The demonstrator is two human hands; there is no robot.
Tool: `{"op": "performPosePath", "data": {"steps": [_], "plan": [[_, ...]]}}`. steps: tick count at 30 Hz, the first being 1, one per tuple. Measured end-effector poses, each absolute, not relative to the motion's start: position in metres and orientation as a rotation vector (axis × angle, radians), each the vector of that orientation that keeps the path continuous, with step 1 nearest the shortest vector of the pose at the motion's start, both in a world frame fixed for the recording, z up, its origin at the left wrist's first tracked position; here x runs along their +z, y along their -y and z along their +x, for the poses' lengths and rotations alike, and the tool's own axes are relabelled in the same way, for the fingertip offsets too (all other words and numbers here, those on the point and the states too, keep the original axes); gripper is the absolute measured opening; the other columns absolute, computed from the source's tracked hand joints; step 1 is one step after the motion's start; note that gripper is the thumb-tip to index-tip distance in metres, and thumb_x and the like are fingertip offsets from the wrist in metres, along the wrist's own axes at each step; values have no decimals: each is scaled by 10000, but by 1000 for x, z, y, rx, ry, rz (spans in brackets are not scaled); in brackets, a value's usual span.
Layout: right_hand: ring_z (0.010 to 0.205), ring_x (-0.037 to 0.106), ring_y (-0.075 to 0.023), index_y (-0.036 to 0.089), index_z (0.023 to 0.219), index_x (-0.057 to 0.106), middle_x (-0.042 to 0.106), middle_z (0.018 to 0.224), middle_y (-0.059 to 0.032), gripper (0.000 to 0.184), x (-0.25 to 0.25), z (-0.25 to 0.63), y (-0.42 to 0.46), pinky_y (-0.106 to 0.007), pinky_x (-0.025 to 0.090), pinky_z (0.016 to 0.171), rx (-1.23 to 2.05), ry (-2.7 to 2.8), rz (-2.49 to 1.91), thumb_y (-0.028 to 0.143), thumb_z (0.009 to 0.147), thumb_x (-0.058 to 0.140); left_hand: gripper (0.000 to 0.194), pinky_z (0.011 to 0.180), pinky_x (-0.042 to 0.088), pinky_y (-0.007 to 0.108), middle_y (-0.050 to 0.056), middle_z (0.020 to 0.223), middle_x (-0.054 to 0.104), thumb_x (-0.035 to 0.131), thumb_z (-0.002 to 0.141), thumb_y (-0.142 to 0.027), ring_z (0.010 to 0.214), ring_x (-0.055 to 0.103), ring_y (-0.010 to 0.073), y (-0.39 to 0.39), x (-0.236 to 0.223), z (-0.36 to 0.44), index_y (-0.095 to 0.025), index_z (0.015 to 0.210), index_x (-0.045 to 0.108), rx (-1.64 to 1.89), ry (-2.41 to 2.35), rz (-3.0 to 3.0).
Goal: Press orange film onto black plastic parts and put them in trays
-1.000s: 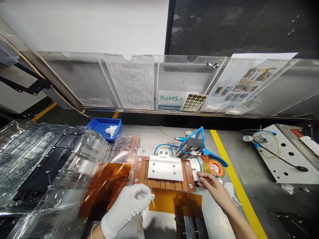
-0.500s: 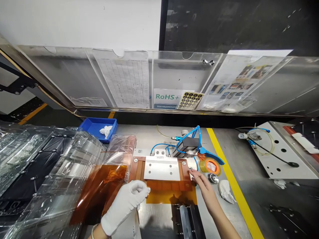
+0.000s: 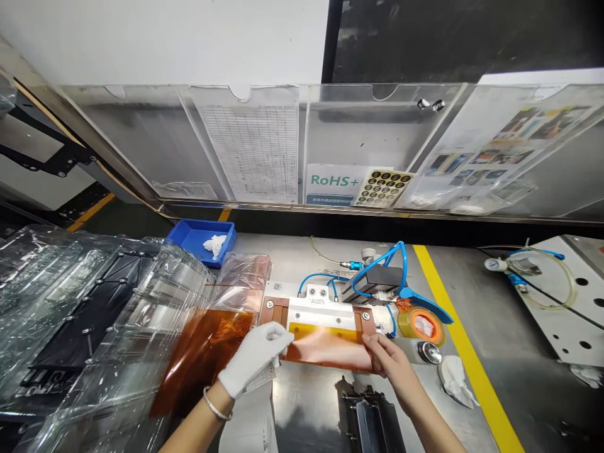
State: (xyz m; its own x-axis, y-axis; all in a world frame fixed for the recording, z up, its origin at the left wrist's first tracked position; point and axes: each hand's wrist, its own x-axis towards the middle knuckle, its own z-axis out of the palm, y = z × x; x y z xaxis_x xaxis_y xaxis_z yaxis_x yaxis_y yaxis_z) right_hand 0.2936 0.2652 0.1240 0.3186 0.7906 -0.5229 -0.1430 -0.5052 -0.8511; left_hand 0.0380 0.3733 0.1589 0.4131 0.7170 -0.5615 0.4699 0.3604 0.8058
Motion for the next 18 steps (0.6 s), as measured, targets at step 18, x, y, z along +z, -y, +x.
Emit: {"op": "performPosePath", "data": {"steps": [18], "plan": [[396, 252, -76, 243, 601, 445, 369, 449, 100, 451, 105, 301, -297, -239, 166, 432, 1388, 593, -1790, 636, 717, 633, 261, 666, 408, 286, -93, 391, 494, 529, 824, -388, 470, 482, 133, -400, 124, 45, -242, 628, 437, 209, -1289, 1354]]}}
